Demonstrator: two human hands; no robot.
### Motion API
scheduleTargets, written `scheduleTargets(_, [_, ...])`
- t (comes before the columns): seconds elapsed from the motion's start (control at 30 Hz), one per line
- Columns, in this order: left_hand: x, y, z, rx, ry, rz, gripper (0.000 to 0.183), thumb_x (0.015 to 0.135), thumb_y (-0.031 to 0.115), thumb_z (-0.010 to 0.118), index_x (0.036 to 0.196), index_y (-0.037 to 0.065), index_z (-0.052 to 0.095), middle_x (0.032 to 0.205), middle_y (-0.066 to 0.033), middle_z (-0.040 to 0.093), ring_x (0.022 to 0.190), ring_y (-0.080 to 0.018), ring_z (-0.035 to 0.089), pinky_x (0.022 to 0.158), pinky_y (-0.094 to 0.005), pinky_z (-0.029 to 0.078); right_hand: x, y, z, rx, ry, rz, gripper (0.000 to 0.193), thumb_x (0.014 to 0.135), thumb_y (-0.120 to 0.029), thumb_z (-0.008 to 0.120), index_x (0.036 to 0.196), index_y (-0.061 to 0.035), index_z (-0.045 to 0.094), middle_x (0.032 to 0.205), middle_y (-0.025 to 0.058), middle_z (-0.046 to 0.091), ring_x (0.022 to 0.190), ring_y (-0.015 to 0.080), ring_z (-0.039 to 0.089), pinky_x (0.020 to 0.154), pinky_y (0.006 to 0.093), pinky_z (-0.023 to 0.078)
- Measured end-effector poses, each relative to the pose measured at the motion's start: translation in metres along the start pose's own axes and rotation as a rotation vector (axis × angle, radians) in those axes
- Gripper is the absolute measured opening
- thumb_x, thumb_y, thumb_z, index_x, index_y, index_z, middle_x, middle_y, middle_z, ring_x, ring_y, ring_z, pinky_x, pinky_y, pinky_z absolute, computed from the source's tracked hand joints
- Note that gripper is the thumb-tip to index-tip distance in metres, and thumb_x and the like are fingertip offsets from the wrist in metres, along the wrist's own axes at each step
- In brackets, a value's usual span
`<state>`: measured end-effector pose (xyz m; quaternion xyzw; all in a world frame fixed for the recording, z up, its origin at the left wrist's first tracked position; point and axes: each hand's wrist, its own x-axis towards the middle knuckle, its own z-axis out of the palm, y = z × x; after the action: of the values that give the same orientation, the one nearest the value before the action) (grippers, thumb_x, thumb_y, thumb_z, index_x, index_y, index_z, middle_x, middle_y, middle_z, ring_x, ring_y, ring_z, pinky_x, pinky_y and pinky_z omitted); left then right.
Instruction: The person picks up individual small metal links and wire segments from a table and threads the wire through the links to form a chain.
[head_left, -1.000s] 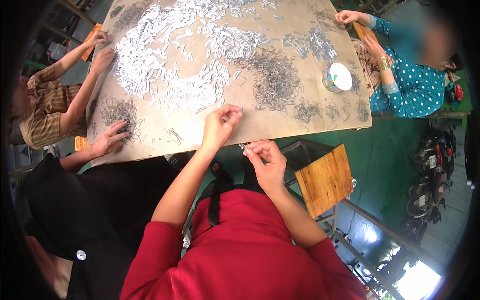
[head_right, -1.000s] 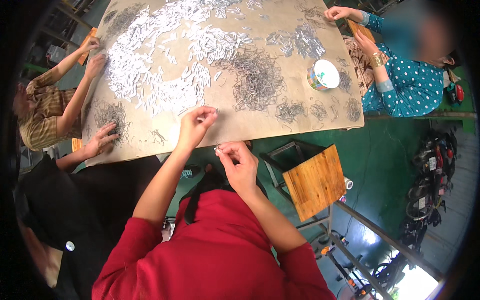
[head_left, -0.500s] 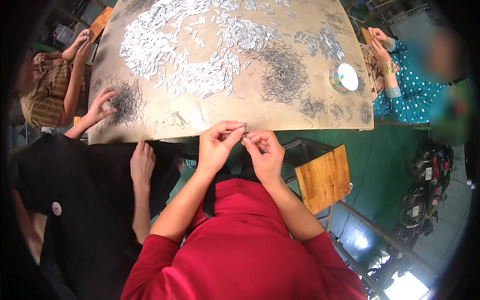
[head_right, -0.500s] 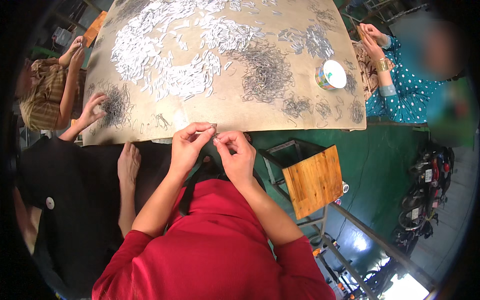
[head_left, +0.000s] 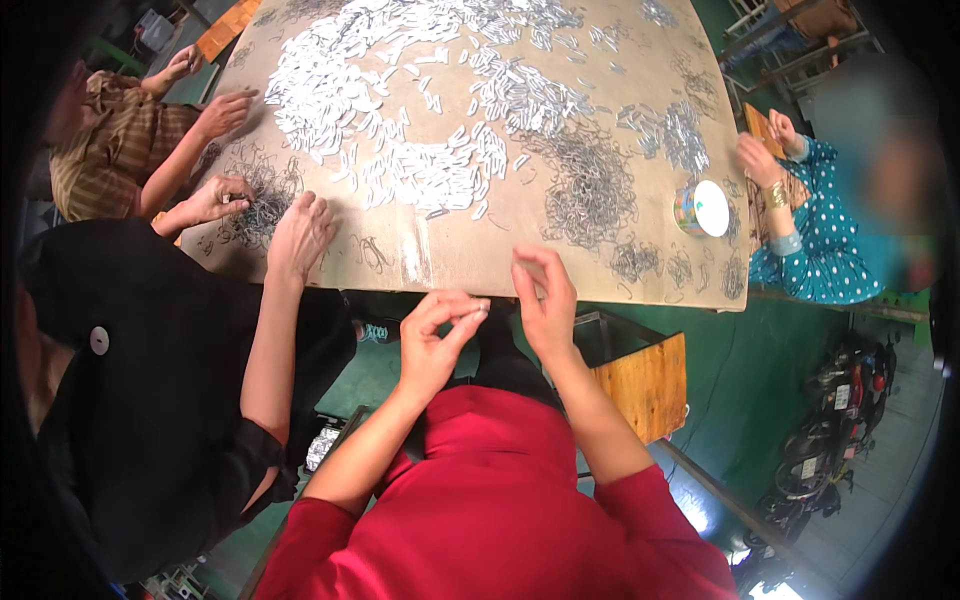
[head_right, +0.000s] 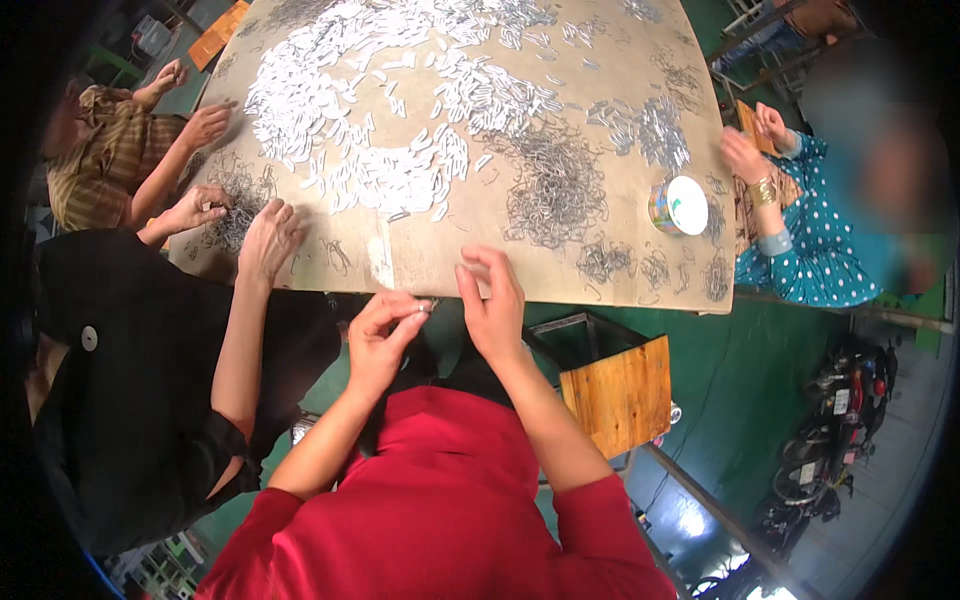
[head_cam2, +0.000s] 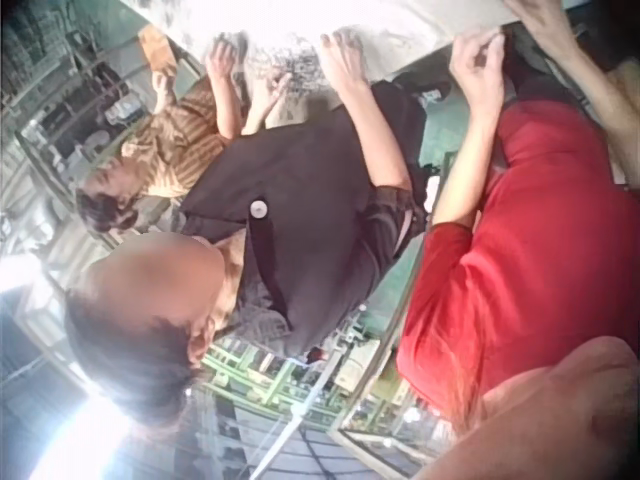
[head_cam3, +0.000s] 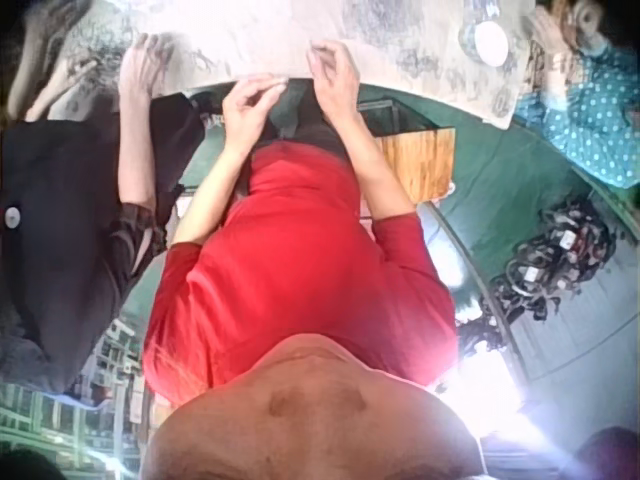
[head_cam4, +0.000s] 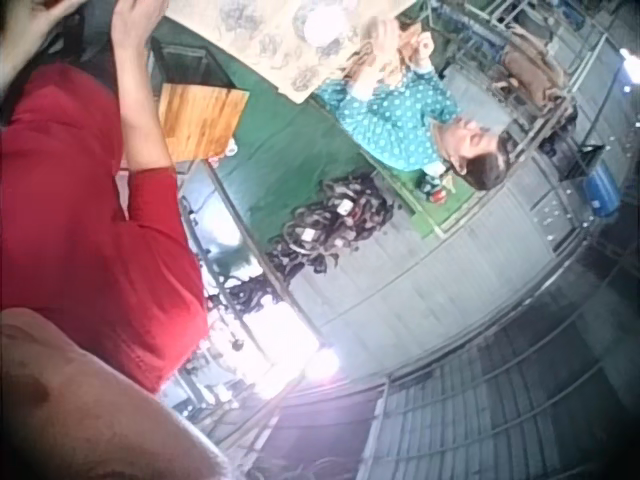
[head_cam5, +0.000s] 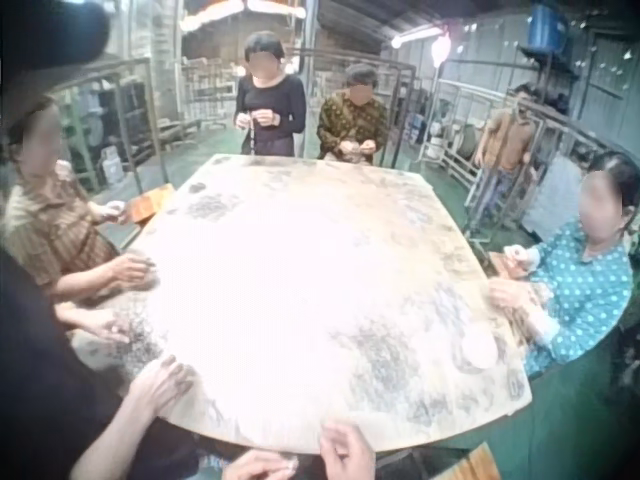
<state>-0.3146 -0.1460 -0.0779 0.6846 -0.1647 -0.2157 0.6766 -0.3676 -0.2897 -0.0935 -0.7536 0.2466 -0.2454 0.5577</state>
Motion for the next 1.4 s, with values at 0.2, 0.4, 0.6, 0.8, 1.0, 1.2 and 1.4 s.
scheduleTargets(0.2, [-0.009,0.005,0.001,0.072,-0.048,0.014,0.015,0.073,-0.002,0.066,0.087,0.003,0.069,0.082,-0.0069,0.061,0.075,-0.0129,0.056,0.067,-0.0237,0.045,0.097,0.050,0.056,-0.660,-0.071,-0.256,0.055,0.086,-0.029,0.055,0.129,-0.0020,0.035,0.135,0.0236,0.031,0.127,0.0343,0.029,0.106,0.0425,0.022])
scheduleTargets(0.4, [-0.010,0.002,0.006,0.070,-0.008,0.011,0.014,0.071,-0.004,0.066,0.084,0.003,0.068,0.082,-0.0069,0.062,0.076,-0.0139,0.057,0.068,-0.0241,0.046,0.106,0.059,0.101,-0.611,-0.324,-0.171,0.069,0.086,-0.038,0.051,0.138,-0.0027,0.022,0.143,0.0237,0.015,0.134,0.0362,0.013,0.109,0.0480,0.010])
scheduleTargets(0.6, [-0.006,0.000,0.010,0.064,0.000,-0.004,0.016,0.070,-0.004,0.067,0.084,0.004,0.068,0.082,-0.0063,0.062,0.075,-0.0137,0.056,0.066,-0.0247,0.045,0.103,0.078,0.075,-0.789,0.058,-0.050,0.060,0.085,-0.030,0.053,0.133,-0.0004,0.032,0.139,0.0260,0.022,0.133,0.0368,0.016,0.106,0.0510,0.012])
scheduleTargets(0.8, [-0.002,0.001,0.018,0.072,-0.013,0.020,0.017,0.069,-0.003,0.069,0.084,0.004,0.069,0.080,-0.0061,0.062,0.074,-0.0149,0.056,0.065,-0.0251,0.045,0.126,0.072,0.060,-0.764,-0.245,-0.293,0.053,0.086,-0.029,0.051,0.130,-0.0011,0.038,0.139,0.0201,0.029,0.131,0.0343,0.022,0.107,0.0511,0.012])
scheduleTargets(1.0, [0.004,0.004,0.027,0.058,-0.025,0.001,0.016,0.068,-0.003,0.069,0.083,0.004,0.068,0.080,-0.0060,0.062,0.074,-0.0155,0.056,0.066,-0.0255,0.046,0.154,0.096,0.000,-0.976,-0.196,-0.389,0.045,0.085,-0.026,0.053,0.124,-0.0055,0.046,0.135,0.0098,0.039,0.129,0.0255,0.029,0.106,0.0495,0.017])
scheduleTargets(1.2, [0.004,-0.001,0.034,0.043,-0.017,0.010,0.015,0.069,-0.003,0.069,0.082,0.003,0.068,0.080,-0.0054,0.063,0.075,-0.0163,0.057,0.068,-0.0259,0.046,0.127,0.076,-0.029,-0.911,-0.350,-0.335,0.039,0.083,-0.025,0.056,0.116,-0.0043,0.052,0.124,0.0099,0.050,0.121,0.0267,0.041,0.105,0.0475,0.021])
scheduleTargets(1.4, [0.009,0.006,0.046,0.060,-0.036,-0.014,0.015,0.069,-0.003,0.068,0.083,0.004,0.068,0.080,-0.0060,0.062,0.076,-0.0162,0.057,0.068,-0.0257,0.046,0.165,0.094,-0.004,-0.894,-0.156,-0.586,0.031,0.082,-0.021,0.057,0.108,-0.0040,0.057,0.117,0.0107,0.053,0.114,0.0261,0.046,0.100,0.0440,0.028])
